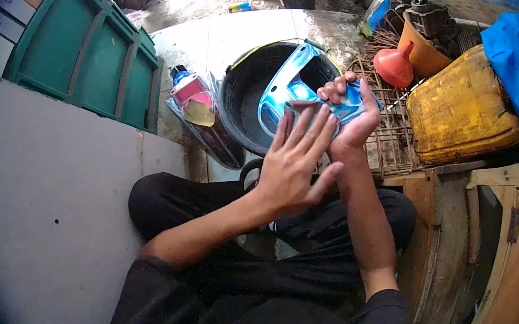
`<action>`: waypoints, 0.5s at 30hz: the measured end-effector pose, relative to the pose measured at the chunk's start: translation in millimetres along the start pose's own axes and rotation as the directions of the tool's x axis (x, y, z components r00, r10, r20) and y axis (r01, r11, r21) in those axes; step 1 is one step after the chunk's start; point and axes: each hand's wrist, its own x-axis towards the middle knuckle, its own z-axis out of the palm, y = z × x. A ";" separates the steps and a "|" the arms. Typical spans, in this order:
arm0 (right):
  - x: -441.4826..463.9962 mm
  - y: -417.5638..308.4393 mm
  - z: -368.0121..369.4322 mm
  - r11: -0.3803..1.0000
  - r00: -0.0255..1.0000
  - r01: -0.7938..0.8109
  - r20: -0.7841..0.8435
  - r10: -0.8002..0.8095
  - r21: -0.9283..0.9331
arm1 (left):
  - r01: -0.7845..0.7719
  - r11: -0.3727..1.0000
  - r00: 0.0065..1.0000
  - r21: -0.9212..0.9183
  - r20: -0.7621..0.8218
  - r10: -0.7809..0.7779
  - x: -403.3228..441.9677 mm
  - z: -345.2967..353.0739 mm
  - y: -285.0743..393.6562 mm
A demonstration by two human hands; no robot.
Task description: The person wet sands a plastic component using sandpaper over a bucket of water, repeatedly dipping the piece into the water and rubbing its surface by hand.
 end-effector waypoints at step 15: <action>-1.8 0.6 3.6 1.000 1.000 0.018 0.006 -0.018 0.006 | 0.258 0.963 0.963 -0.080 -0.059 -0.263 14.1 9.6 -30.1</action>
